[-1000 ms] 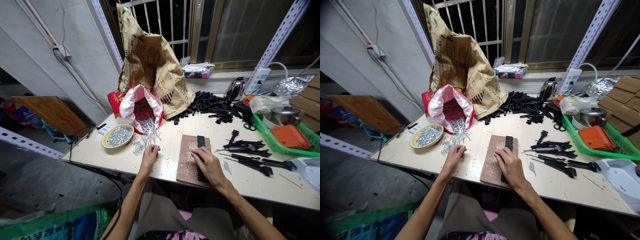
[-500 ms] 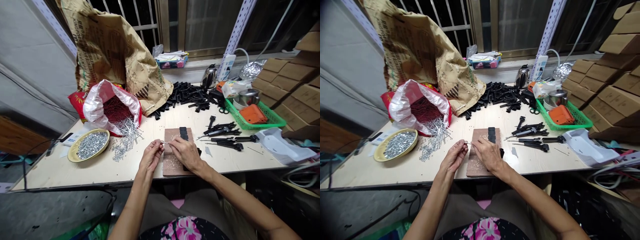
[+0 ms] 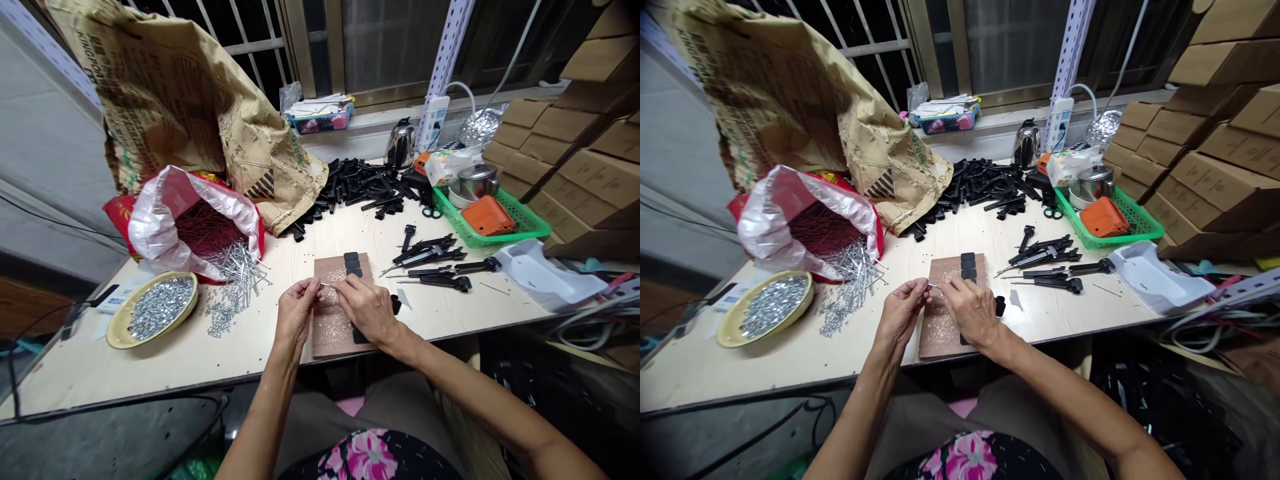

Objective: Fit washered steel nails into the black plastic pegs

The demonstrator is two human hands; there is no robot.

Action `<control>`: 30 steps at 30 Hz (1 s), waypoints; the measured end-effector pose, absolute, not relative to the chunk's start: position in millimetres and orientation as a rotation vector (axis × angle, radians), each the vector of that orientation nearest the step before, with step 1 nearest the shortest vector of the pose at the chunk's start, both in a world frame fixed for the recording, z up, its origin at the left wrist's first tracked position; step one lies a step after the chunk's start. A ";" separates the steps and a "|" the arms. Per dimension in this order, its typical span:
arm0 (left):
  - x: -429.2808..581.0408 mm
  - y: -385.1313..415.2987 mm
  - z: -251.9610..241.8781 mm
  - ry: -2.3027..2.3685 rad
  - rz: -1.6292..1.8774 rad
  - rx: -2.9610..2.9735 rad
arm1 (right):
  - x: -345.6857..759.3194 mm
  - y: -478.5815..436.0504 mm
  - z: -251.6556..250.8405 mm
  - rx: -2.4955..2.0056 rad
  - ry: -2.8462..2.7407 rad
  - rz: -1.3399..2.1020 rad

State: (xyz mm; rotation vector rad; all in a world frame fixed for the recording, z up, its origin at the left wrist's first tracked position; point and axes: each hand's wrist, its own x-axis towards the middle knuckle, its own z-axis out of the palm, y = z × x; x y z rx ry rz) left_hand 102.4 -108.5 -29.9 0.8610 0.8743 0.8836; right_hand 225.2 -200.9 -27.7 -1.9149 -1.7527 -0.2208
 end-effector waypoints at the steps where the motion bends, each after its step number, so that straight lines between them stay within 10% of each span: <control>1: 103.0 -109.1 -30.7 0.881 0.888 0.892 | 224.7 -200.8 -28.3 -1.917 -1.744 -0.247; 30: 114.6 -135.6 -43.2 0.854 0.840 0.879 | 233.3 -220.3 -40.3 -1.834 -1.805 -0.541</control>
